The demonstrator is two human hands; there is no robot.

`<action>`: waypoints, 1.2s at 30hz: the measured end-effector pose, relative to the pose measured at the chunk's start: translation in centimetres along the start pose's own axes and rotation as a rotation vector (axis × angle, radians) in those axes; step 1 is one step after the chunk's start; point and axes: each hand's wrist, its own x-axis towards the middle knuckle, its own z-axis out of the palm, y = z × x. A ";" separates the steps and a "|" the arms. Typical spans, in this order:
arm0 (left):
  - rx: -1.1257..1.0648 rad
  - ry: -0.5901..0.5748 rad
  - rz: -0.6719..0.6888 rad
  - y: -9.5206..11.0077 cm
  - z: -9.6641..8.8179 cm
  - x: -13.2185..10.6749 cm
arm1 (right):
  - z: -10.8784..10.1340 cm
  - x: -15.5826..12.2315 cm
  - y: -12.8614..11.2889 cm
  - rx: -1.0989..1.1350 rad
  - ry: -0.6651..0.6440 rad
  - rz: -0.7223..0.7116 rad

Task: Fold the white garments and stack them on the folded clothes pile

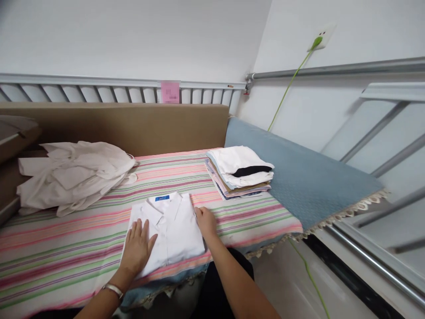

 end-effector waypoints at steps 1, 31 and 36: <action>-0.003 0.003 0.000 0.0 0.0 0.0 | 0.1 0.3 -0.2 -0.005 -0.007 0.002; -0.141 -0.257 0.026 5.1 -3.2 3.1 | -2.5 -9.9 4.4 0.604 -0.525 0.264; -0.145 -0.265 0.022 4.8 -2.4 2.7 | -1.9 -9.7 4.2 0.534 -0.489 0.217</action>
